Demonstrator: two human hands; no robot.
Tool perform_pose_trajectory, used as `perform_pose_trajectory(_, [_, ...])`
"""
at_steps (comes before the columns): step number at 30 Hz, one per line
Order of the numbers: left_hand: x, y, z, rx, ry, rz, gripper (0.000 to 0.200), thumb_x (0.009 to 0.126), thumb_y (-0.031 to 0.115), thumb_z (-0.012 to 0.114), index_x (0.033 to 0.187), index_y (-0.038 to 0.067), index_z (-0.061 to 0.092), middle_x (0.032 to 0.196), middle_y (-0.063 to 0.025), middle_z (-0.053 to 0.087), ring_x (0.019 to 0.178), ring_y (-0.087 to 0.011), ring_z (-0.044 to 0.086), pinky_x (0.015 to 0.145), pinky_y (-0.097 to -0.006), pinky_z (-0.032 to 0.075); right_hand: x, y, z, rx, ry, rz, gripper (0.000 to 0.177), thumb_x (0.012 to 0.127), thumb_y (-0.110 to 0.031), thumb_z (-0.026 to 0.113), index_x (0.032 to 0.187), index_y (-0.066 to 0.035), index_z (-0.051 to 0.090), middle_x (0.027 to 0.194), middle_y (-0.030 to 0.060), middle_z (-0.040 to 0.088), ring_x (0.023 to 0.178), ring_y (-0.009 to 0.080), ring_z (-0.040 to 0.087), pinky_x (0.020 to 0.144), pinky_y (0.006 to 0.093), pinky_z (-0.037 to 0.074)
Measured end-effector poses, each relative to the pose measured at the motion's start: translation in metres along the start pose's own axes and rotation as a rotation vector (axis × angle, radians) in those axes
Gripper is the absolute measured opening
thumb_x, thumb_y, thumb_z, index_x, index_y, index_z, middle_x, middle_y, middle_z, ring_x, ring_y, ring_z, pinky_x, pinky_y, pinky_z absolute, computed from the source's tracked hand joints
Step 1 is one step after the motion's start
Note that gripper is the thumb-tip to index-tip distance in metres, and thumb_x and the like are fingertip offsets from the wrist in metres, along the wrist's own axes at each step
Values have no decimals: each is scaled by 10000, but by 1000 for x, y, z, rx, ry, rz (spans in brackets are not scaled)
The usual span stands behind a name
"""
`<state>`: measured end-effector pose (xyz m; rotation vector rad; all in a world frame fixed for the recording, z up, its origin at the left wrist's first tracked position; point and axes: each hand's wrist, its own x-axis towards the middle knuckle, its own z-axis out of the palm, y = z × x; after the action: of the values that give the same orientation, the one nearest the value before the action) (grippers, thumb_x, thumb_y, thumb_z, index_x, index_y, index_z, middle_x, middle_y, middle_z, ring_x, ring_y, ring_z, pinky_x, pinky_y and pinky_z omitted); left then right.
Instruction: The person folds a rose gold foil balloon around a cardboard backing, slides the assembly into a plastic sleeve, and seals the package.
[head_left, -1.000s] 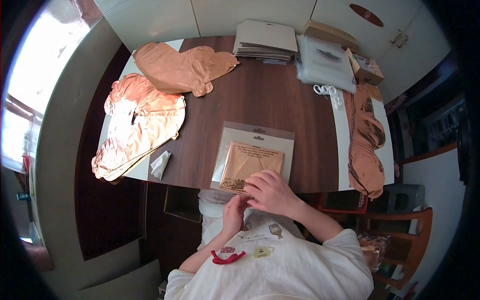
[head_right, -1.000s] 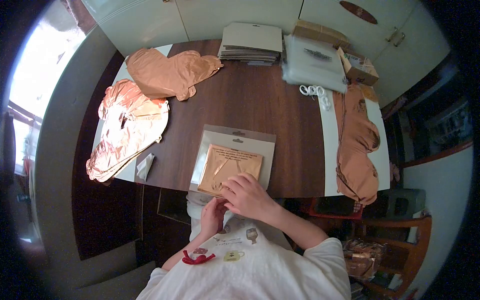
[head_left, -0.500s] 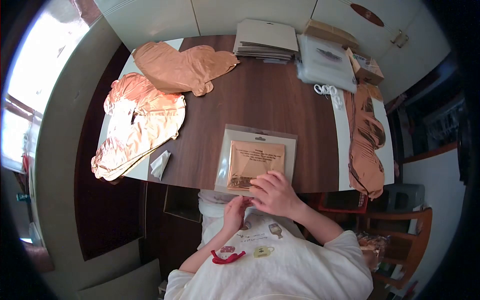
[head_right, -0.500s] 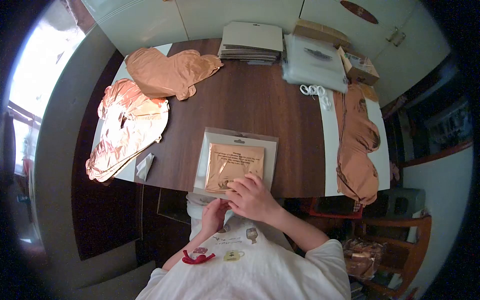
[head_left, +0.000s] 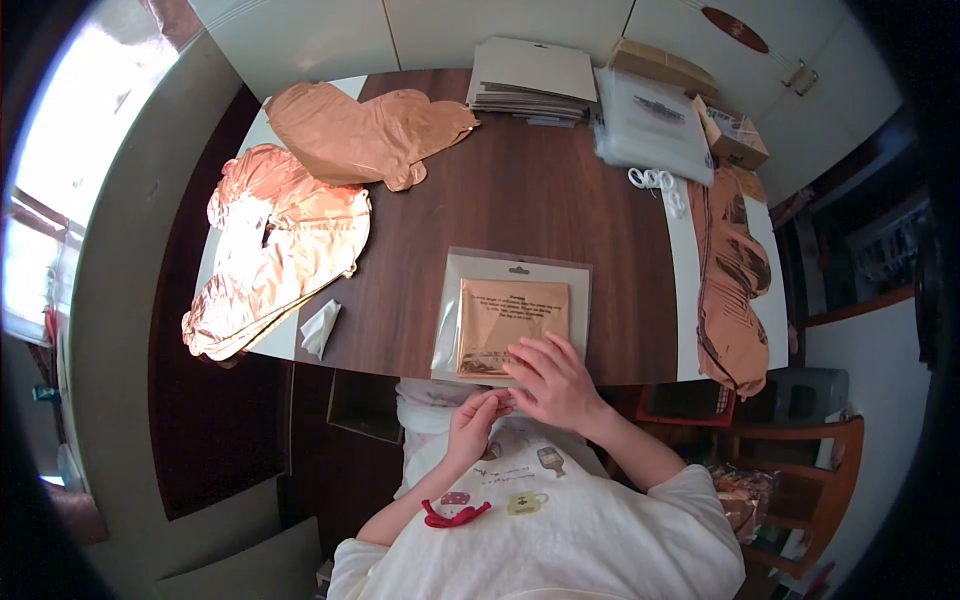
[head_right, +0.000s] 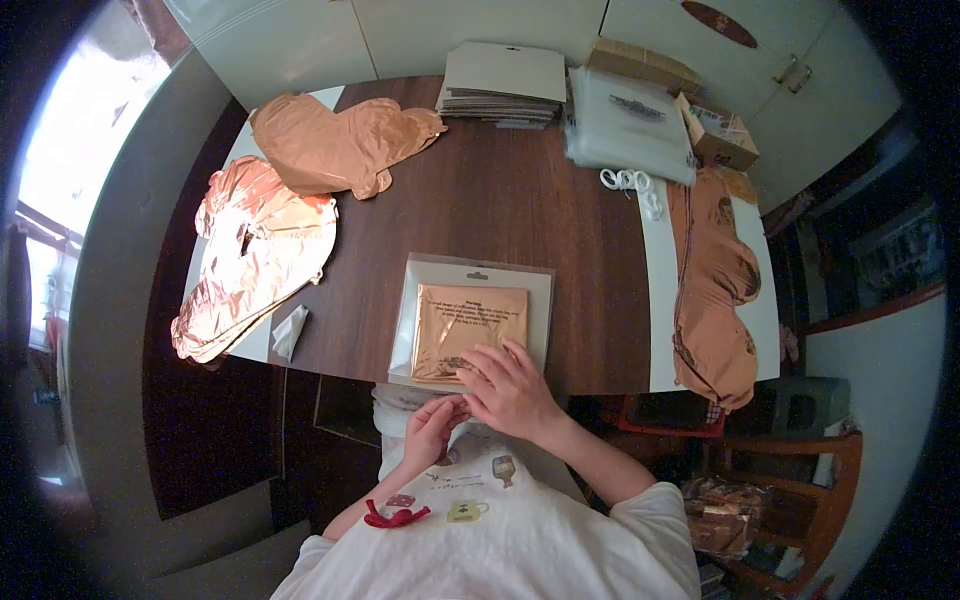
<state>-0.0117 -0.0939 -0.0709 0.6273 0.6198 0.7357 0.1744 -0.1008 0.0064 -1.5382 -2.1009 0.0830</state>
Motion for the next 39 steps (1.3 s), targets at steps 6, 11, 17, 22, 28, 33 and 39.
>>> perform_pose_trajectory(6, [1,0,-1,64,-6,-18,284,1000,122,447,1156,-67,592,1111,-113,621,1018,-196,620,893,-318,500,5,-4,1,-8,47,38,375,705,-178,720,1059,-103,618,1209,68,553,1174,249,498,1045,492,341])
perform_pose_trajectory(11, [3,6,3,122,-37,-27,283,1000,130,455,1149,-67,593,1085,-108,632,1000,-193,629,888,-312,498,8,1,7,-52,70,33,386,732,-211,706,1080,-94,588,1223,76,524,1180,258,473,1030,529,327])
perform_pose_trajectory(17, [0,25,17,195,-4,-129,219,992,117,458,1068,-21,610,1048,-106,655,986,-175,630,828,-309,519,7,7,0,-62,3,75,491,710,-307,743,1122,-93,583,1257,79,508,1224,273,444,1059,537,298])
perform_pose_trajectory(22, [-14,92,34,1220,-69,278,162,838,142,674,955,39,631,847,-46,661,838,-202,649,644,-309,524,-1,27,-28,-52,-82,186,667,704,-401,762,1255,-114,519,1346,113,451,1312,313,366,1085,545,277])
perform_pose_trajectory(28, [32,139,10,1803,-178,635,410,702,282,776,1046,102,643,1183,-88,594,1215,-285,506,962,-429,429,-12,45,-30,-16,-120,169,642,719,-360,761,1265,-113,530,1343,120,469,1291,327,403,1081,486,331])
perform_pose_trajectory(33, [42,138,3,1895,-256,700,384,731,289,748,1053,117,626,1180,-71,596,1174,-266,538,930,-413,442,-15,47,-29,-26,-84,125,604,732,-345,757,1250,-112,552,1323,105,493,1271,313,431,1066,470,357])
perform_pose_trajectory(39, [45,142,4,1989,-319,803,353,754,271,725,1055,127,611,1143,-58,602,1131,-243,565,867,-382,479,-14,51,-31,-30,-98,61,614,709,-359,769,1236,-116,569,1309,86,511,1255,301,449,1058,464,370])
